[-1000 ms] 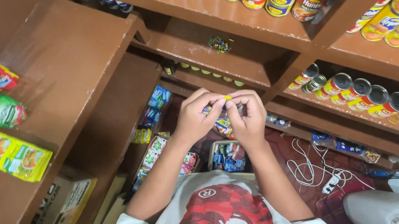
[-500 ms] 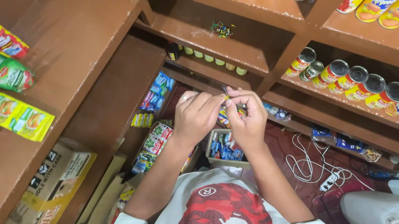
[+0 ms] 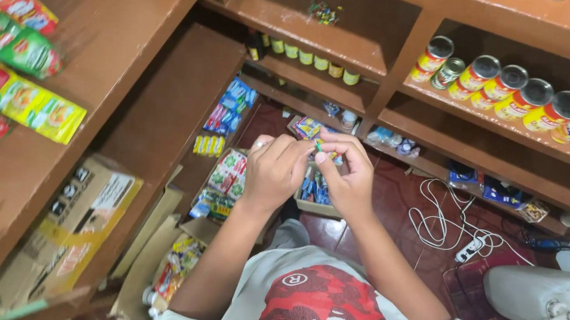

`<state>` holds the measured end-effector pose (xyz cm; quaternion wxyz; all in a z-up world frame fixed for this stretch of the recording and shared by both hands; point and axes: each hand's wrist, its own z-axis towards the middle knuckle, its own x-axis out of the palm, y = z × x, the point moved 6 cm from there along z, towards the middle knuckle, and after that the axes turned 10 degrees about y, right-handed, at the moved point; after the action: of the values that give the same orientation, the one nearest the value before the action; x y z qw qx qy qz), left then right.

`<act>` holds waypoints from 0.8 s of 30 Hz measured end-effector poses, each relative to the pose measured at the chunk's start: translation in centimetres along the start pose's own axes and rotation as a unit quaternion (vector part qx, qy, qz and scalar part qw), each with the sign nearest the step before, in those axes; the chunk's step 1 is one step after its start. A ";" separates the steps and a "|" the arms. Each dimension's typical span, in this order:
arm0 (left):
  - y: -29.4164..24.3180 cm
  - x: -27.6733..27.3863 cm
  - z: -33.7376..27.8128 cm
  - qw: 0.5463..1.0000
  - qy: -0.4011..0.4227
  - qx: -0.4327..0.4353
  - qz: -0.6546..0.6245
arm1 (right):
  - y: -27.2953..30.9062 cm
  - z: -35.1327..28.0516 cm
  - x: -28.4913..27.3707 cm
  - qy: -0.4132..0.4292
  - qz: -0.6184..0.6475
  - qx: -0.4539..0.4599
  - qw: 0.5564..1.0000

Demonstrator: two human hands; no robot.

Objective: Organizing and stocking various grocery products on wooden shelves and in storage boxes.

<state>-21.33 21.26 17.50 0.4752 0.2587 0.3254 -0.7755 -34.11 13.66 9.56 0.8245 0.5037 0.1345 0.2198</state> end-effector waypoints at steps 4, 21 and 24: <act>-0.7 -1.0 -3.7 0.995 0.013 -0.077 -0.062 | 0.8 -2.5 1.2 0.056 -0.061 0.008 0.997; 0.0 -12.2 -16.7 0.968 -0.075 -0.231 0.056 | 6.7 -5.7 15.9 0.223 -0.142 -0.108 0.958; 0.5 -15.0 -20.4 0.956 -0.083 -0.269 0.082 | 5.9 -7.4 20.3 0.277 -0.090 -0.005 0.957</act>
<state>-12.73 44.90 14.71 0.6145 0.0814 0.4593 -0.6363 -21.10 31.81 11.37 0.7740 0.4044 0.4011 0.2765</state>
